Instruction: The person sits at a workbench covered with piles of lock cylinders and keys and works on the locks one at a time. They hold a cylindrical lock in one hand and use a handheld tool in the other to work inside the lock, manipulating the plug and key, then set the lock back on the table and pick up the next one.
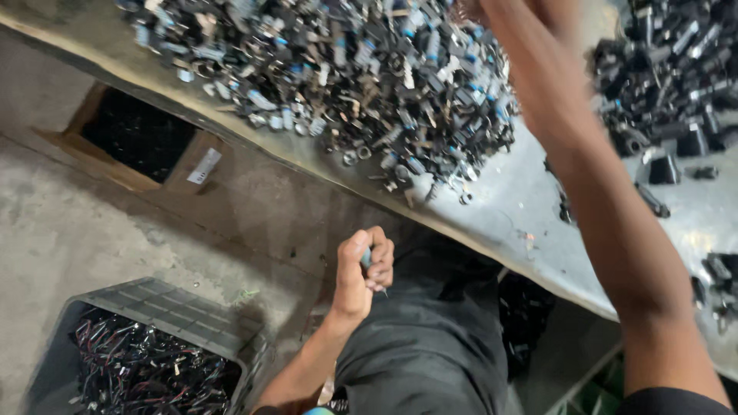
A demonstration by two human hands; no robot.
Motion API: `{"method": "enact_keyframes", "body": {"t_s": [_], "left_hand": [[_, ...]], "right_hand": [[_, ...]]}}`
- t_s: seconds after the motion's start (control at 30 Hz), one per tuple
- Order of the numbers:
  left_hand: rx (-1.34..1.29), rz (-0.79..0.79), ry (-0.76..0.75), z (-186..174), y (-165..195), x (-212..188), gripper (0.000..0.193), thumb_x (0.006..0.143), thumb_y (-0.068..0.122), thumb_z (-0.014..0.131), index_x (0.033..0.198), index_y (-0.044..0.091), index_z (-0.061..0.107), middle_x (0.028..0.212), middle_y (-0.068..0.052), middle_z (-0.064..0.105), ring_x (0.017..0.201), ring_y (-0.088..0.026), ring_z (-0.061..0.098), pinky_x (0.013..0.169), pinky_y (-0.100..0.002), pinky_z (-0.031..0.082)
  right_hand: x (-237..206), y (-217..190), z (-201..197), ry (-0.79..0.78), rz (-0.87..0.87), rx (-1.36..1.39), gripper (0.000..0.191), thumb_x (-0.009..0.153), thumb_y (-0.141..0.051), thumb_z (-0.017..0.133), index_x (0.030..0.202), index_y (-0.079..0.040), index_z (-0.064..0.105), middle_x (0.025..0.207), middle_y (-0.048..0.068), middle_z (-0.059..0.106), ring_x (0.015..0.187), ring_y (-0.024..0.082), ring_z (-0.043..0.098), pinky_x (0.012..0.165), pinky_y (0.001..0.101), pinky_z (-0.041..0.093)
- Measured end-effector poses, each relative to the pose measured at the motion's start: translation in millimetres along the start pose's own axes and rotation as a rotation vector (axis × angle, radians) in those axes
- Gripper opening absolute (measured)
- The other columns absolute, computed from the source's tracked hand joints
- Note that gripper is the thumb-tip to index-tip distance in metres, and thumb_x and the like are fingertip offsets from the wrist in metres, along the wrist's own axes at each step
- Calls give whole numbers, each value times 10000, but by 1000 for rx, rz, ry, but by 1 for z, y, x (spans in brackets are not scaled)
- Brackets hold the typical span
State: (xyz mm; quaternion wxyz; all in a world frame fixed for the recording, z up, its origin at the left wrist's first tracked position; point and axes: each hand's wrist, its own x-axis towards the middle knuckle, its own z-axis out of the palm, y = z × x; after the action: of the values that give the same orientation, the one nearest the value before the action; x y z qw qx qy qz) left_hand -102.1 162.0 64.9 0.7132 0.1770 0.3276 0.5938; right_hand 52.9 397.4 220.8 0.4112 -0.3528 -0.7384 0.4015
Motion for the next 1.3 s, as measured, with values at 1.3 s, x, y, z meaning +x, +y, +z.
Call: {"method": "enact_keyframes", "body": {"t_s": [1.3], "left_hand": [[591,-398,-375,107,-100,-4,445,1008,476,532,822,72,516,698,36,436,603,-32,353,527,-212,281]], "right_hand": [[-304,74,-127,624,584,-862,412,947,-133,834,1314,-136,646,1207,107,586,1037,308,639,795,426,512]]}}
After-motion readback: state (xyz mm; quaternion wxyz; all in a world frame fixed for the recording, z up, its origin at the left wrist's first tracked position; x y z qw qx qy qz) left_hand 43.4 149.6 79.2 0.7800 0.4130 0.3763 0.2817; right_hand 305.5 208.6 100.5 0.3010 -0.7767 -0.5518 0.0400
